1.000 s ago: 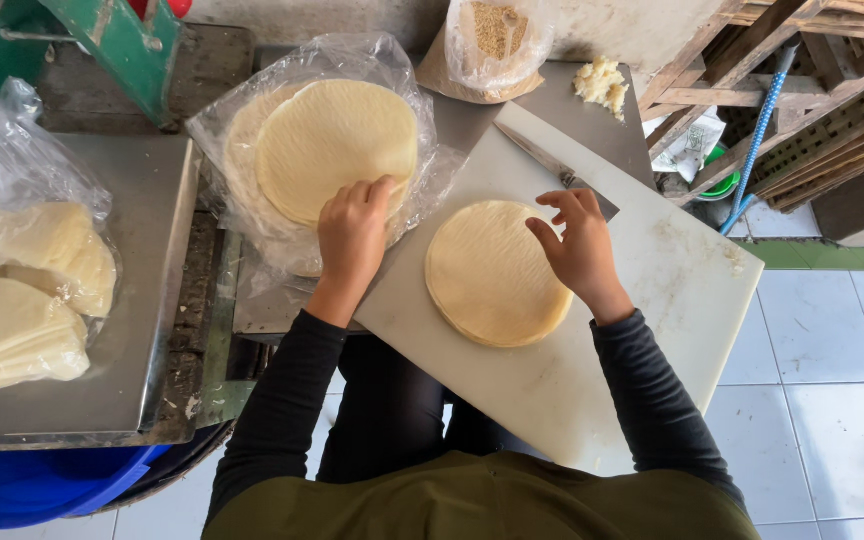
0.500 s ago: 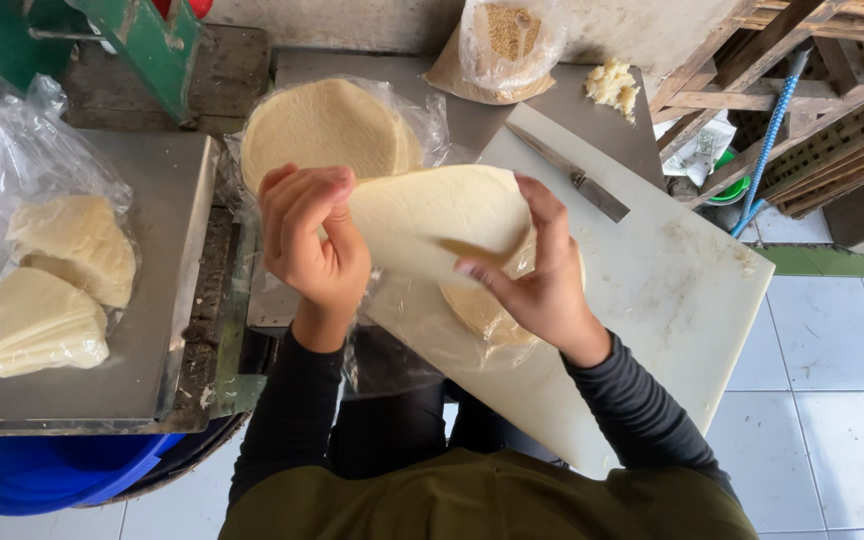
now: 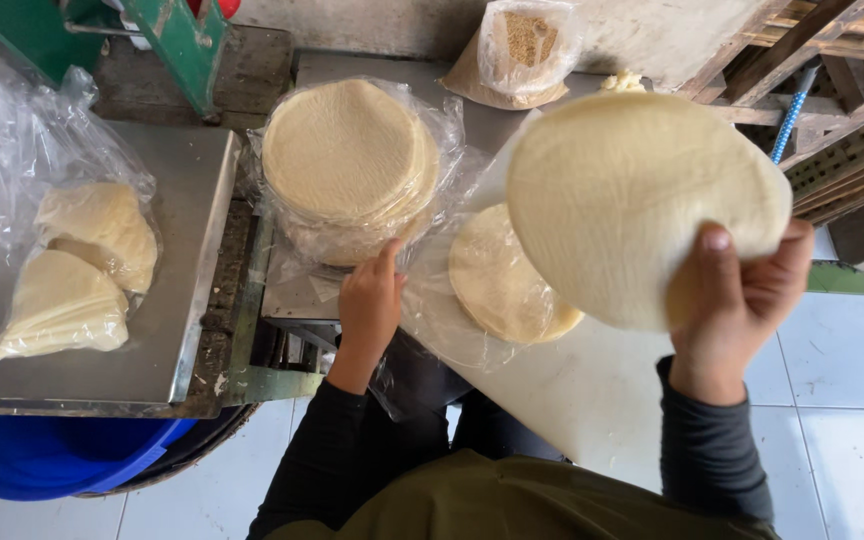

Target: The person peels individual thin dough sheets from a stack, folds them, and places them onto a white cutting board one by one.

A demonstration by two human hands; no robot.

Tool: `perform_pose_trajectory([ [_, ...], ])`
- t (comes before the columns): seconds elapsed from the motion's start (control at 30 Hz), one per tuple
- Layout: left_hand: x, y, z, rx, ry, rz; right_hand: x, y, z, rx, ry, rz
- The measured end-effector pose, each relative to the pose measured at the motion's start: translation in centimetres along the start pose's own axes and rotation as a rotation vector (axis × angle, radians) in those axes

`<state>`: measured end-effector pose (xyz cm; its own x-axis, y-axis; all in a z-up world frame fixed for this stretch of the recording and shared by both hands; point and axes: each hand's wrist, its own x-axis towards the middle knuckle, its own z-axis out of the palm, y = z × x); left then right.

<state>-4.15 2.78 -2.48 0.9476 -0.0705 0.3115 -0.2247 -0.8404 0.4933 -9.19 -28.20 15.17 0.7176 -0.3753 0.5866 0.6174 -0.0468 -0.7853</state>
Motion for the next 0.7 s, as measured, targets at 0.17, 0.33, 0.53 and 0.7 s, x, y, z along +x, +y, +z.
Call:
perform_pose_trajectory([
  [0.17, 3.5, -1.3, -2.3, -0.246, 0.199, 0.057, -3.2, -2.0, -4.1, -0.118, 0.031, 0.045],
  [0.33, 11.0, -3.9, -8.1, -0.099, 0.747, 0.353, -7.5, -2.6, -8.0, -0.213, 0.133, 0.094],
  [0.53, 15.3, -5.3, -9.9, 0.138, 0.44, -0.076, -9.6, -2.4, -8.7, -0.323, 0.155, 0.183],
  [0.7, 6.3, 3.3, -4.8, -0.544, 0.109, 0.038, -8.5, -1.6, -5.1, -0.411, 0.077, 0.283],
])
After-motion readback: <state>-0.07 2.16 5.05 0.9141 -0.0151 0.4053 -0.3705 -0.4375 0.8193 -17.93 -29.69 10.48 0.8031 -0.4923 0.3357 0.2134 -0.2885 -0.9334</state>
